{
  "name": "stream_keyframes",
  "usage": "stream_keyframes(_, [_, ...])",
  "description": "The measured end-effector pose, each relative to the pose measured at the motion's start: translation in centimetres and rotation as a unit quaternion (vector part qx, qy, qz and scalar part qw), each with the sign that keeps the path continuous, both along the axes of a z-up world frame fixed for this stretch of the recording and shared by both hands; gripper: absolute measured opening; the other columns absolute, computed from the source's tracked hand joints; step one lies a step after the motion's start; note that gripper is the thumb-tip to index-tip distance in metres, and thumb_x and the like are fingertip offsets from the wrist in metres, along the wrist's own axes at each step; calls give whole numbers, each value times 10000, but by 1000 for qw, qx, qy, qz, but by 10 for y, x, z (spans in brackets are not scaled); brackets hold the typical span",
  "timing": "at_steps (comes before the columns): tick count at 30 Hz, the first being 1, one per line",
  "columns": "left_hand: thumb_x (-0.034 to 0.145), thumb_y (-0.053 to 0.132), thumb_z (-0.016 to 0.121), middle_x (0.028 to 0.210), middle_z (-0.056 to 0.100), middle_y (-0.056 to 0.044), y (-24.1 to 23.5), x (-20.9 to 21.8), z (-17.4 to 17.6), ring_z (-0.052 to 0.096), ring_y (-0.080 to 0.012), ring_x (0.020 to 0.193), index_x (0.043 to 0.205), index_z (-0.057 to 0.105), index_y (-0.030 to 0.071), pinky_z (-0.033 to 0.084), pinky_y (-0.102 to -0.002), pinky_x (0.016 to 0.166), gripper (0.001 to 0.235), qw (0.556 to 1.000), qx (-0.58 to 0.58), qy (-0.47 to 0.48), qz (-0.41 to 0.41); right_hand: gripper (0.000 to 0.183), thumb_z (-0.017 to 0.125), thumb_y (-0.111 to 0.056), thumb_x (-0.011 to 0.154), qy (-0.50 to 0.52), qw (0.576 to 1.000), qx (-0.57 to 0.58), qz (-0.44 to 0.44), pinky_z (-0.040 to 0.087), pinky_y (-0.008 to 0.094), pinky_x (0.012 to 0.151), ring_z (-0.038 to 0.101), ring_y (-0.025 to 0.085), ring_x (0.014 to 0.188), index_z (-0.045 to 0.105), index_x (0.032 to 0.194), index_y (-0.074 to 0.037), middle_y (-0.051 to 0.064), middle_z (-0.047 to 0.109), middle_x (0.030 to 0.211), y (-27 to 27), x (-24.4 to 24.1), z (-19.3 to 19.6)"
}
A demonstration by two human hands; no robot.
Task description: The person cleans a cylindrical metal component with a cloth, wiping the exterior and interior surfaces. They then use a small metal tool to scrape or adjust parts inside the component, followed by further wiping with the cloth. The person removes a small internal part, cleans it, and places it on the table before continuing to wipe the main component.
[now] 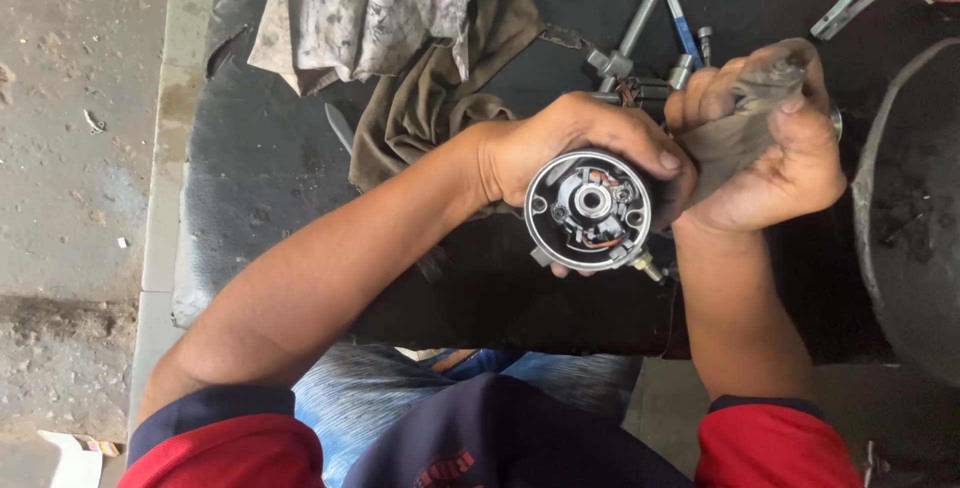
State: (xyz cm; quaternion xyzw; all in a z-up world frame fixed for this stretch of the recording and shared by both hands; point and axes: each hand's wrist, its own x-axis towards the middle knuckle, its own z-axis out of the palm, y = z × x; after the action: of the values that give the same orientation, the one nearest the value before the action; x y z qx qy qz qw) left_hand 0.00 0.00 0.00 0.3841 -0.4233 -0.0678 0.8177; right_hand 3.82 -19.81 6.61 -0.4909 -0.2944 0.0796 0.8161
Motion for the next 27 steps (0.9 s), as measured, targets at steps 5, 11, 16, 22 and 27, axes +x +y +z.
stream_keyframes(5, [941, -28, 724, 1309, 682, -152, -3, 2, -4, 714, -224, 1181, 1249, 710, 2, 651, -359, 986, 310, 985, 18, 153, -75, 268, 487, -246, 1029, -11, 1000, -6, -2, 418, 288, 470, 490, 170, 472, 596, 1036, 0, 107, 585, 677, 7, 0, 5])
stream_keyframes(11, [964, -10, 711, 1300, 685, -155, -3, 1, -6, 714, -222, 1174, 1240, 716, -9, 643, -354, 986, 276, 983, 6, 163, -89, 257, 486, -237, 1045, -1, 1000, -5, -12, 412, 292, 475, 481, 177, 483, 582, 1016, 0, 111, 582, 679, 4, -1, 2])
stream_keyframes(16, [961, -12, 721, 1301, 689, -155, -1, 0, -6, 716, -219, 1178, 1246, 717, -4, 646, -348, 994, 285, 987, 29, 144, -70, 246, 481, -225, 1098, -11, 1000, -10, -6, 431, 308, 508, 500, 213, 534, 578, 1012, -16, 137, 603, 761, 2, -3, 1])
stream_keyframes(22, [845, -28, 843, 1297, 659, -126, 5, -4, -3, 699, -196, 1182, 1306, 666, 48, 648, -340, 970, 499, 997, -9, 48, -61, 273, 532, -244, 1043, 39, 995, -33, -81, 493, 336, 610, 559, 218, 655, 568, 1153, 3, 118, 580, 821, 9, -14, 9])
stream_keyframes(27, [916, 88, 745, 1128, 677, -148, 15, -7, 17, 726, -200, 978, 1190, 684, 19, 643, -316, 777, 289, 977, 6, 142, -161, 563, 612, -358, 1054, -76, 991, -62, -91, 411, 276, 484, 457, 157, 593, 429, 1497, -62, 61, 538, 877, 13, -10, 14])
